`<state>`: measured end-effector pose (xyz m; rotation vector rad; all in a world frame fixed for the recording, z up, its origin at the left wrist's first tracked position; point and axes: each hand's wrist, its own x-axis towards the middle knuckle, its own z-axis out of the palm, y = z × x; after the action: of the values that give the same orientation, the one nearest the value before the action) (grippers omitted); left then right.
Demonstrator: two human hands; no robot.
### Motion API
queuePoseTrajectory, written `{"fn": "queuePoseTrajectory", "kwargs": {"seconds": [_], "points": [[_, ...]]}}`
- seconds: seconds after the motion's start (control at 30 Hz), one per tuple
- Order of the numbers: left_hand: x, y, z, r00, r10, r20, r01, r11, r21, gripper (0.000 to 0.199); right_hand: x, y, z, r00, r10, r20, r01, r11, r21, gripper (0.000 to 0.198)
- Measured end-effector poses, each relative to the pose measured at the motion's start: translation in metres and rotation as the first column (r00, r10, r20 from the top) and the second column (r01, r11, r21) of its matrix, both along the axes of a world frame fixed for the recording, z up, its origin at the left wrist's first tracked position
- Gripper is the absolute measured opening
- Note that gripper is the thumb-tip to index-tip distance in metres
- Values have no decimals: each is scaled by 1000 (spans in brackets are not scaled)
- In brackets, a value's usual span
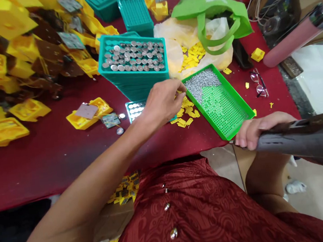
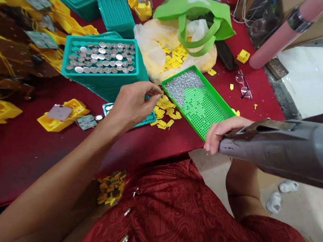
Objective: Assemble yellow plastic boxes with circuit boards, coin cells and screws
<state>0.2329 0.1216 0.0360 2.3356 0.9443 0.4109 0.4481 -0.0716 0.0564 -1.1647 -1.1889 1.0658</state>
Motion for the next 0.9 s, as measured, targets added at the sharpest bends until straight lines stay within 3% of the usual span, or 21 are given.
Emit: {"fn": "queuePoseTrajectory", "kwargs": {"seconds": [0.13,0.27,0.3,0.33,0.37,0.4,0.43,0.47,0.53,0.63,0.7,0.77,0.9], "points": [[16,6,-1,997,26,-78,-26,1000,-2,27,3,-11,3,997,55,52,-54,998,-21,59],[28,2,1,987,60,-151,-50,997,66,29,27,9,7,981,178,73,-185,977,109,54],[30,1,2,985,64,-159,-50,995,89,30,34,23,6,988,109,109,-123,983,133,51],[32,-1,3,983,68,-169,-50,993,107,31,40,39,4,981,-66,180,47,993,110,42],[35,-3,4,981,69,-183,-49,992,116,32,46,58,0,923,-201,327,188,980,70,38],[37,-4,5,977,70,-203,-47,992,114,33,50,77,-5,811,-297,504,290,952,95,34],[40,-6,5,971,68,-227,-45,994,103,34,53,95,-12,759,-297,580,300,949,94,27],[42,-7,5,966,67,-251,-46,995,87,36,55,113,-20,719,-284,634,285,953,103,21],[47,-8,4,956,64,-285,-51,997,52,39,57,141,-38,507,-146,850,183,981,59,20],[52,-8,-2,960,63,-273,-60,998,19,40,52,164,-64,199,-49,979,181,983,13,26],[54,-7,-8,969,60,-238,-62,998,1,38,49,167,-75,98,-40,994,169,985,23,30],[56,-5,-14,979,61,-195,-66,998,-21,36,46,165,-79,101,-28,994,123,992,16,34],[58,-1,-27,994,83,-76,-86,995,-46,34,43,160,-75,294,32,955,22,999,-40,39]]}}
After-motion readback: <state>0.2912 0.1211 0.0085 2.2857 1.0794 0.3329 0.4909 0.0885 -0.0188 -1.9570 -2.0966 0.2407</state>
